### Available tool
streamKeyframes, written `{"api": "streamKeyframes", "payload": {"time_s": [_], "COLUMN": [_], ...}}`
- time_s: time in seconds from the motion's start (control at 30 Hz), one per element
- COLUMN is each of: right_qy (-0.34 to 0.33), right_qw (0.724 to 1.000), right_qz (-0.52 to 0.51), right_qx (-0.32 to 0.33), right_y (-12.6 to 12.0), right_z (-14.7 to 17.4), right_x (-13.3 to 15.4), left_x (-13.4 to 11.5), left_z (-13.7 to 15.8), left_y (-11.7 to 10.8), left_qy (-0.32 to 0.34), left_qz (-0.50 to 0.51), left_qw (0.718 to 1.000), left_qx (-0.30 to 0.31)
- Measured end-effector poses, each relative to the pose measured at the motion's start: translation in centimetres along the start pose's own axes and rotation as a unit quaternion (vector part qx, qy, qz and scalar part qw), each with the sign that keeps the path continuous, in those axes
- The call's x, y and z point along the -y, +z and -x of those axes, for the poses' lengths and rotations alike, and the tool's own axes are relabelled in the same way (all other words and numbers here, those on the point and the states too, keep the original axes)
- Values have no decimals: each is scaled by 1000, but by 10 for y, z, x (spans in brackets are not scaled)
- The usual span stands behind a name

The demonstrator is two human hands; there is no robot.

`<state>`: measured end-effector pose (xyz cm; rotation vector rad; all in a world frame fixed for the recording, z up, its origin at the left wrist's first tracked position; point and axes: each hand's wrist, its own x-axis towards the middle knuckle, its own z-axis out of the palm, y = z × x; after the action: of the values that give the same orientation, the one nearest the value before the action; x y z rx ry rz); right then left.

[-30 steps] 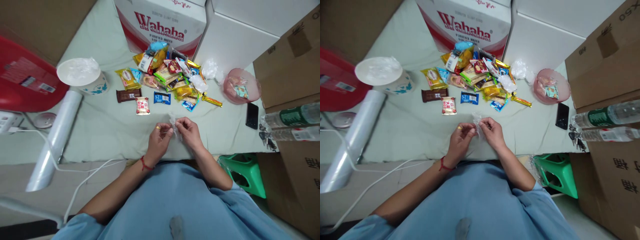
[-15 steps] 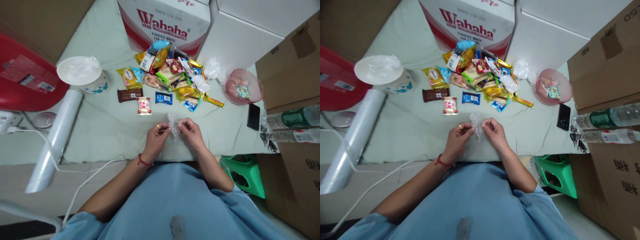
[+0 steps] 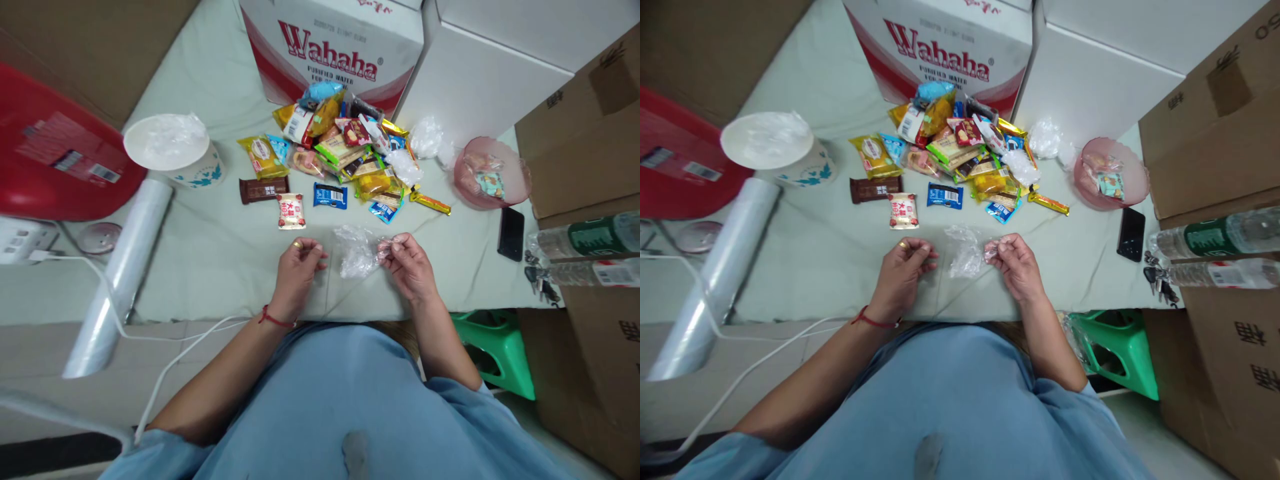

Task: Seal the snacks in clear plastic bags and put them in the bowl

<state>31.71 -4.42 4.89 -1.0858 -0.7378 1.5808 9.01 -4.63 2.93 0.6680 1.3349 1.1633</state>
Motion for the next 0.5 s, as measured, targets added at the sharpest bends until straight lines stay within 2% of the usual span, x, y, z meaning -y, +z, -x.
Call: {"api": "streamKeyframes", "payload": {"time_s": [0.13,0.27,0.33,0.4,0.5], "right_qy": [-17,-26,-27,-14,6], "right_qw": [1000,999,999,1000,993], "right_qz": [-14,-34,-24,5,121], "right_qx": [4,-5,-6,1,-9], "right_y": [2,1,-2,-6,-16], "right_z": [3,4,3,2,0], "right_x": [1,0,-3,-7,-7], "left_x": [-4,-8,-8,-7,-5], "left_z": [13,28,31,31,27], "left_y": [5,12,15,18,22], "left_qy": [-29,-145,-190,-188,-128], "left_qz": [-38,2,31,45,25], "left_qw": [998,987,975,971,985], "left_qx": [44,67,108,140,114]}}
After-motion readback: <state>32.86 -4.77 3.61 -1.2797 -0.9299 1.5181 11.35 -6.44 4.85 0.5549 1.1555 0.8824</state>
